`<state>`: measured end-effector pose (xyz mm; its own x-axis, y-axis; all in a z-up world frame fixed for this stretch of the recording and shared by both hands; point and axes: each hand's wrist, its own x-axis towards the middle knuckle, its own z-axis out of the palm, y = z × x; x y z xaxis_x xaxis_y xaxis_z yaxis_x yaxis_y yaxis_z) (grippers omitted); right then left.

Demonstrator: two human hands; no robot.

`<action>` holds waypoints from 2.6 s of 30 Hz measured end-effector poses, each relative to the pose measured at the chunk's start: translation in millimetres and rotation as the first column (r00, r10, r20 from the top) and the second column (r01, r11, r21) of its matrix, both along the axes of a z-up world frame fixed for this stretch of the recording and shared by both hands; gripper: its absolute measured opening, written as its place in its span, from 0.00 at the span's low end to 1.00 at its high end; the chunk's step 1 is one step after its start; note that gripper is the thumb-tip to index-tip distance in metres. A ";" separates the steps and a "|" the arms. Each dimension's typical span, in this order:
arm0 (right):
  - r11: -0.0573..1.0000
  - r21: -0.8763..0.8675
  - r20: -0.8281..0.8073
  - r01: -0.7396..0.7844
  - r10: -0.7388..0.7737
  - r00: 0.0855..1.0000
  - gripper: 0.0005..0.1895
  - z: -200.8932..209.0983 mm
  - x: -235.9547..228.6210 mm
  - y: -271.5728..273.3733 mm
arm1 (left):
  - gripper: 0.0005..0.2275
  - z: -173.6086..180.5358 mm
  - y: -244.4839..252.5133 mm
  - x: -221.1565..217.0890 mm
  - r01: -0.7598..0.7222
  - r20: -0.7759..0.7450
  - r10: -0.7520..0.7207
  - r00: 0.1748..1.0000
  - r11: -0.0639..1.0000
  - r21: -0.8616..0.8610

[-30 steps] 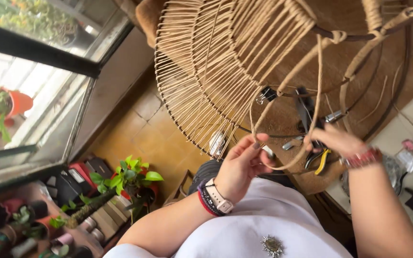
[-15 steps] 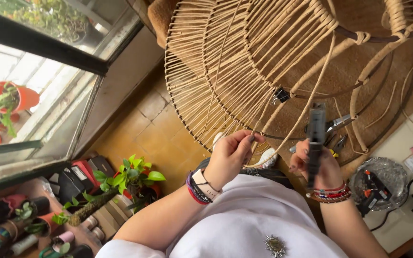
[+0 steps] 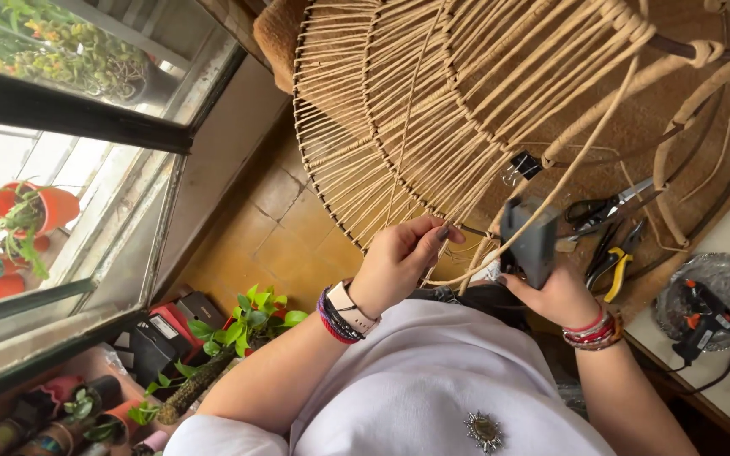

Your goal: Assembling a wicker furniture piece by attaching strands to a frame using tools like pliers, a glue gun, and a stapler.

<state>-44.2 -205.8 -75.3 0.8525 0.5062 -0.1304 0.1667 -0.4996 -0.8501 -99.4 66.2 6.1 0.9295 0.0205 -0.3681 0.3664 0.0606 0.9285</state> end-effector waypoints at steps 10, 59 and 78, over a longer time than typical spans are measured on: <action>1.000 0.005 0.237 0.015 -0.015 0.971 0.19 3.3 -2.4 43.5 | 0.08 3.3 21.1 18.1 0.095 0.049 -0.101 0.994 0.989 0.116; 0.998 0.028 0.397 -0.050 0.034 0.917 0.21 1.4 23.6 45.0 | 0.07 12.0 20.7 48.3 0.152 0.191 -0.232 0.954 0.921 0.358; 0.987 0.129 0.314 -0.096 0.052 0.948 0.28 -1.6 13.4 26.2 | 0.07 0.3 3.6 43.4 0.187 0.086 -0.242 0.967 0.894 0.408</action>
<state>-30.8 -179.7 -76.9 0.7989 0.5635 0.2103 0.4641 -0.3552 -0.8115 -56.0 69.7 6.4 0.9668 -0.0673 -0.2464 0.2026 -0.3855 0.9002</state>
